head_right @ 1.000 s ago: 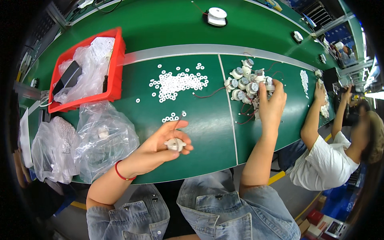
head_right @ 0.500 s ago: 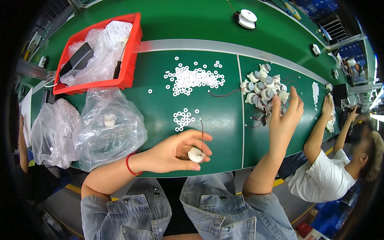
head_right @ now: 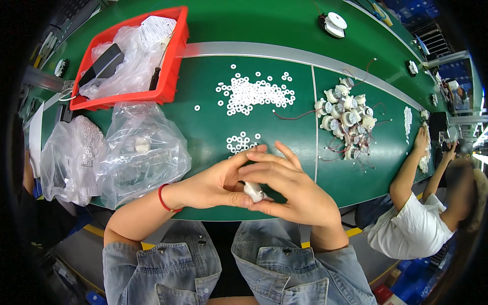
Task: The person assembles small white cylindrical electronic components by hand on a green workbench. They repeatedly pick up a component, insert a small white washer into its center, and place the finished unit into a clear plastic bag.
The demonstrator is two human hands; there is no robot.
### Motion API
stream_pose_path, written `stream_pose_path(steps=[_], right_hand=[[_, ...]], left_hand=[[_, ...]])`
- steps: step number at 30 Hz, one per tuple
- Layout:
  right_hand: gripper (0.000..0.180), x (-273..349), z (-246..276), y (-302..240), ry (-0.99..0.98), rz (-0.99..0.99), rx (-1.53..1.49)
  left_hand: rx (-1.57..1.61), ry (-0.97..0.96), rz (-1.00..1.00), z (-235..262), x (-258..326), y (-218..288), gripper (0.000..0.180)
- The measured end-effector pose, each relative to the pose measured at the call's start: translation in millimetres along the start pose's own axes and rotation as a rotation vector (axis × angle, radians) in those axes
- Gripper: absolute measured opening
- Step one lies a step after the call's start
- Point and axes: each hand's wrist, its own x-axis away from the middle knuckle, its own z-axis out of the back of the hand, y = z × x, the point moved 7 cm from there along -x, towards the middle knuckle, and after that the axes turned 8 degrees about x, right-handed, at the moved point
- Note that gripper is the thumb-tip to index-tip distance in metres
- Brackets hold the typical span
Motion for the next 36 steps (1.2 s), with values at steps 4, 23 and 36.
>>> stream_pose_path(steps=[4, 23, 36], right_hand=[[0.041, -0.6, 6.2, 3.4, 0.182, -0.056, -0.062], [0.026, 17.1, 9.7, -13.2, 0.588, -0.041, 0.172], [0.034, 18.2, 2.1, -13.3, 0.523, 0.034, 0.053]], left_hand=[[0.047, 0.08, 0.046, 5.3, 1.2, 1.2, 0.055], [-0.084, 0.316, -0.327, 29.1, 7.6, 21.9, 0.039], [0.336, 0.197, -0.128, 20.4, 5.8, 14.9, 0.038]])
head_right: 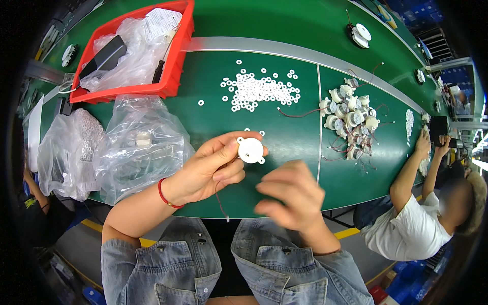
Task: The person assembles small white cylindrical electronic components by hand on a green workbench. They repeatedly pick up a component, insert a small white washer into its center, and place the finished unit into a clear plastic bag.
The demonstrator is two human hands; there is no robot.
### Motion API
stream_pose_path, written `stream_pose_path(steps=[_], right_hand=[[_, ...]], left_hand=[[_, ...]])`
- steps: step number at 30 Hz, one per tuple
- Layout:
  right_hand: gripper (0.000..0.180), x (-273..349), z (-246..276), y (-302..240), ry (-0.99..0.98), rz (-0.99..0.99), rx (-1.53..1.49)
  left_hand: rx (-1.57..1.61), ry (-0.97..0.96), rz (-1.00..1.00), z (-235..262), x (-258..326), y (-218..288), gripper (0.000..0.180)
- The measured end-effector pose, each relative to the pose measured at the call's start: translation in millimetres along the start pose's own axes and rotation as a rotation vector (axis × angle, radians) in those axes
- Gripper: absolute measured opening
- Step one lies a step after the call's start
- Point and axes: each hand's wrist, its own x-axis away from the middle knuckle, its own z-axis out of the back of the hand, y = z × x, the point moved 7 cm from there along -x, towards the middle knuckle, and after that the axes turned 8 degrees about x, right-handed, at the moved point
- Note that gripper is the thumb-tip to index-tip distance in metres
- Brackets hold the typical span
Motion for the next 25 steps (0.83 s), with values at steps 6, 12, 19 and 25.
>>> stream_pose_path(steps=[6, 12, 19, 25], right_hand=[[0.056, -11.7, -6.9, 24.8, -0.047, -0.131, -0.046], [0.051, -6.0, -20.1, 25.2, -0.021, -0.128, -0.105], [0.039, 4.6, -13.7, 47.9, 0.088, -0.45, -0.474], [0.042, -3.3, -15.8, 65.8, -0.136, -0.519, -0.191]], left_hand=[[-0.002, -0.029, 0.094, 2.0, 1.7, -15.2, 0.041], [0.036, 0.058, 0.14, -2.4, 3.2, -15.9, 0.036], [-0.496, 0.004, 0.042, -6.6, 3.2, -25.2, 0.033], [-0.904, -0.197, 0.067, -4.6, 1.1, -44.3, 0.028]])
